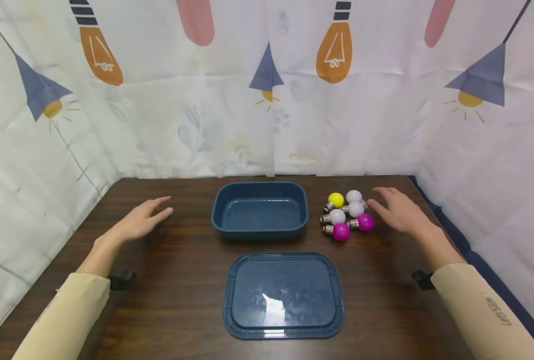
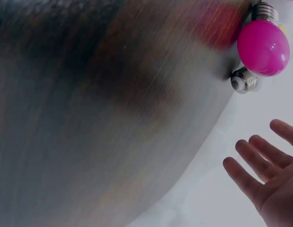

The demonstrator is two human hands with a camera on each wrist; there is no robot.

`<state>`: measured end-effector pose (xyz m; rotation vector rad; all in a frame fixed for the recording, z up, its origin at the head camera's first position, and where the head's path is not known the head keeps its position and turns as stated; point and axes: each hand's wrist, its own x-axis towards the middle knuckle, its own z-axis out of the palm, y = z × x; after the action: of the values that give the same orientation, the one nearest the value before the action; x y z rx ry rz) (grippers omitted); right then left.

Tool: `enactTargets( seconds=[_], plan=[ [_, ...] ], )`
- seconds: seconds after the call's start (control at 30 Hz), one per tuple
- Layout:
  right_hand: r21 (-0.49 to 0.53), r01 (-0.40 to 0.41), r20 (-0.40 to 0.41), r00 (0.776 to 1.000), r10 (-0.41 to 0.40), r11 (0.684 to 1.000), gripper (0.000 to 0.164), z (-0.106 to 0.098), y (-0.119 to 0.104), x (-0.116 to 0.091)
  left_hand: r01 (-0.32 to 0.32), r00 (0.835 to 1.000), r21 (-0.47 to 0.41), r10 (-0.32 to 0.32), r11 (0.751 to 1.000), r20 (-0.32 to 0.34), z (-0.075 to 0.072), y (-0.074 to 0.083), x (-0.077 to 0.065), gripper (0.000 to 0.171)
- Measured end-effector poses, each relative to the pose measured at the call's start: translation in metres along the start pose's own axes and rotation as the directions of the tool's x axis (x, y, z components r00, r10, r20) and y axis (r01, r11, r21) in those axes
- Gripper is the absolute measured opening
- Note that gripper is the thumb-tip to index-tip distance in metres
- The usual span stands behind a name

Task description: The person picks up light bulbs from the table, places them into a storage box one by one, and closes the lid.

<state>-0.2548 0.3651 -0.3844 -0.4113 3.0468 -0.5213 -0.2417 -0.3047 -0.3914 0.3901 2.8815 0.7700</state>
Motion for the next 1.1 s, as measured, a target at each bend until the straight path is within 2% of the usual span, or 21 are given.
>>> enactTargets(
  seconds=[0.3,0.57,0.83,1.1],
  plan=[
    [0.097,0.077,-0.114,0.991,-0.066,0.992,0.048,0.004,-0.002,0.0,-0.011,0.999,-0.041,0.009,0.999,-0.034,0.002,0.006,0.003,0.071],
    [0.154,0.077,-0.142,0.988,-0.055,0.985,0.042,0.007,-0.002,0.001,-0.031,0.998,-0.065,0.028,0.997,-0.049,0.006,0.01,0.003,0.067],
    [0.257,-0.01,-0.08,0.996,0.031,0.966,0.044,0.008,-0.006,-0.001,-0.046,0.998,-0.105,0.04,0.993,-0.054,0.009,0.025,0.006,0.061],
    [0.33,-0.075,-0.008,0.997,0.083,0.941,0.052,0.008,-0.011,0.003,-0.001,0.998,-0.139,-0.008,0.99,-0.066,0.011,0.036,0.007,0.057]
  ],
)
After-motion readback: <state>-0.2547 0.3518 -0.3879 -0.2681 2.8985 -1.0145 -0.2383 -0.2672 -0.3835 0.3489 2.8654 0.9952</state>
